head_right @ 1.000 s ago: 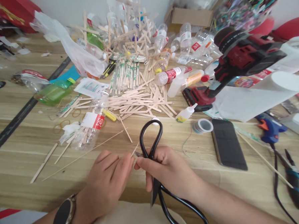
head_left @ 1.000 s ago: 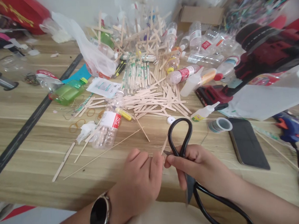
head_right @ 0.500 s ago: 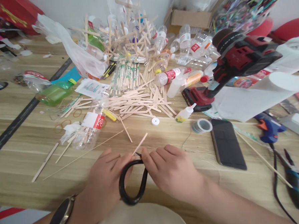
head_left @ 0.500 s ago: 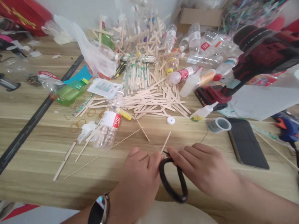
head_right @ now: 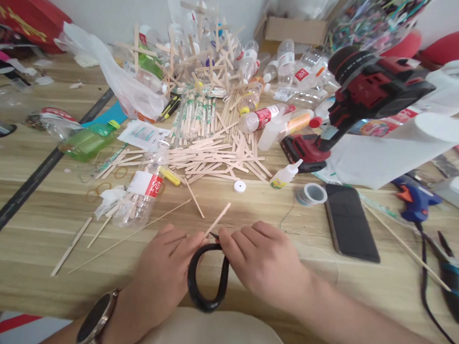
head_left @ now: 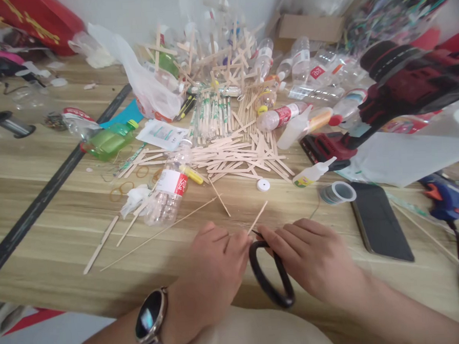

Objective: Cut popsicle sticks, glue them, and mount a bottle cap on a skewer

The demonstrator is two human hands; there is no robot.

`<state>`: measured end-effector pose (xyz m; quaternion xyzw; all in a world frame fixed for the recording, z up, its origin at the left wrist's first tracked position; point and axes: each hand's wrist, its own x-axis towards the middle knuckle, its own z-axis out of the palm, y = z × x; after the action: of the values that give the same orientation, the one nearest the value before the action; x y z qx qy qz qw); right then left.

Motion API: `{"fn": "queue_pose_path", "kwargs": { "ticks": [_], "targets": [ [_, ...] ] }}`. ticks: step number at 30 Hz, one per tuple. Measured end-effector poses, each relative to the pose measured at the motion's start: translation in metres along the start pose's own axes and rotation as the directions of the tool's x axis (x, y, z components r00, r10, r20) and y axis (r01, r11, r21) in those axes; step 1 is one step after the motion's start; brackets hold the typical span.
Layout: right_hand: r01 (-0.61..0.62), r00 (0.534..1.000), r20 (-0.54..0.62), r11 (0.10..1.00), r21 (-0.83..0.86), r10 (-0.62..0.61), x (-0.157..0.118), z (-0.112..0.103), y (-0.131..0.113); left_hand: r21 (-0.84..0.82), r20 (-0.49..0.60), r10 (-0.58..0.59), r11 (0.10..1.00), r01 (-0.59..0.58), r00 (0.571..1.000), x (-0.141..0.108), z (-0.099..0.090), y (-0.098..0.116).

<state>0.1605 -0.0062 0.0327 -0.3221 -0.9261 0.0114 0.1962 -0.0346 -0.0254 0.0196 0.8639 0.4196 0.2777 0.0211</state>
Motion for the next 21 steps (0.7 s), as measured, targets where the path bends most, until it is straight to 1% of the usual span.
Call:
{"fn": "queue_pose_path", "kwargs": {
  "ticks": [1, 2, 3, 4, 5, 6, 7, 8, 9, 10, 11, 12, 13, 14, 15, 16, 17, 18, 19, 20, 21],
  "targets": [
    [-0.112, 0.993, 0.04, 0.984, 0.138, 0.107, 0.002, -0.001, -0.001, 0.065, -0.024, 0.029, 0.998, -0.028, 0.999, 0.0, 0.0, 0.0],
    [-0.257, 0.965, 0.122, 0.919, 0.3, 0.23, 0.005, -0.002, -0.004, 0.13, -0.046, 0.062, 0.99, -0.055, 0.997, -0.001, 0.0, 0.0],
    [-0.403, 0.914, 0.237, 0.803, 0.439, 0.329, 0.008, -0.002, -0.006, 0.184, -0.06, 0.094, 0.979, -0.082, 0.994, -0.001, 0.001, -0.001],
    [-0.519, 0.854, 0.356, 0.673, 0.527, 0.38, 0.01, -0.003, -0.008, 0.221, -0.066, 0.121, 0.97, -0.104, 0.99, -0.001, 0.001, -0.002],
    [-0.591, 0.806, 0.441, 0.572, 0.568, 0.395, 0.012, -0.003, -0.01, 0.239, -0.074, 0.141, 0.964, -0.12, 0.987, -0.002, 0.001, -0.003],
    [-0.618, 0.786, 0.475, 0.535, 0.576, 0.396, 0.013, -0.003, -0.01, 0.243, -0.075, 0.147, 0.962, -0.125, 0.986, -0.002, 0.001, -0.003],
    [-0.588, 0.809, 0.429, 0.577, 0.567, 0.403, 0.013, -0.002, -0.01, 0.233, -0.079, 0.141, 0.965, -0.119, 0.987, -0.002, 0.001, -0.004],
    [-0.51, 0.86, 0.326, 0.684, 0.522, 0.393, 0.012, -0.001, -0.009, 0.21, -0.082, 0.125, 0.972, -0.105, 0.989, -0.002, 0.001, -0.004],
    [-0.391, 0.92, 0.19, 0.819, 0.421, 0.342, 0.01, 0.001, -0.007, 0.178, -0.086, 0.099, 0.981, -0.082, 0.991, -0.002, 0.001, -0.004],
    [-0.248, 0.969, 0.058, 0.931, 0.268, 0.242, 0.007, 0.002, -0.005, 0.14, -0.092, 0.072, 0.988, -0.058, 0.993, -0.002, 0.001, -0.003],
    [-0.12, 0.992, -0.021, 0.988, 0.101, 0.123, 0.004, 0.004, -0.003, 0.105, -0.098, 0.049, 0.994, -0.039, 0.994, -0.002, 0.001, -0.002],
    [-0.023, 0.998, -0.057, 0.999, -0.029, 0.022, 0.002, 0.006, -0.002, 0.079, -0.105, 0.036, 0.996, -0.028, 0.994, -0.002, 0.002, -0.001],
    [0.024, 0.998, -0.058, 0.996, -0.084, -0.029, 0.0, 0.006, -0.002, 0.068, -0.11, 0.034, 0.997, -0.026, 0.993, -0.002, 0.002, -0.001],
    [0.011, 0.998, -0.054, 0.998, -0.06, -0.014, -0.001, 0.007, -0.002, 0.073, -0.104, 0.036, 0.997, -0.028, 0.994, -0.003, 0.002, 0.0],
    [-0.054, 0.997, -0.046, 0.998, 0.036, 0.056, 0.0, 0.006, -0.004, 0.091, -0.098, 0.044, 0.995, -0.035, 0.994, -0.003, 0.002, 0.001],
    [-0.16, 0.987, 0.003, 0.97, 0.184, 0.162, 0.0, 0.006, -0.005, 0.115, -0.089, 0.055, 0.992, -0.045, 0.994, -0.004, 0.002, 0.001],
    [-0.285, 0.959, 0.092, 0.894, 0.346, 0.27, 0.002, 0.004, -0.007, 0.14, -0.081, 0.067, 0.989, -0.056, 0.994, -0.005, 0.001, 0.002],
    [-0.41, 0.912, 0.213, 0.772, 0.485, 0.351, 0.004, 0.002, -0.008, 0.163, -0.076, 0.082, 0.984, -0.068, 0.994, -0.005, 0.0, 0.002],
    [-0.521, 0.854, 0.344, 0.628, 0.578, 0.391, 0.006, 0.0, -0.009, 0.182, -0.075, 0.101, 0.98, -0.086, 0.992, -0.005, 0.0, 0.001],
    [-0.606, 0.795, 0.459, 0.493, 0.624, 0.397, 0.008, -0.002, -0.009, 0.196, -0.077, 0.123, 0.975, -0.106, 0.989, -0.006, 0.0, 0.001],
    [-0.665, 0.746, 0.542, 0.387, 0.639, 0.387, 0.009, -0.003, -0.009, 0.205, -0.075, 0.142, 0.971, -0.124, 0.987, -0.006, 0.0, 0.0]
  ]
}}
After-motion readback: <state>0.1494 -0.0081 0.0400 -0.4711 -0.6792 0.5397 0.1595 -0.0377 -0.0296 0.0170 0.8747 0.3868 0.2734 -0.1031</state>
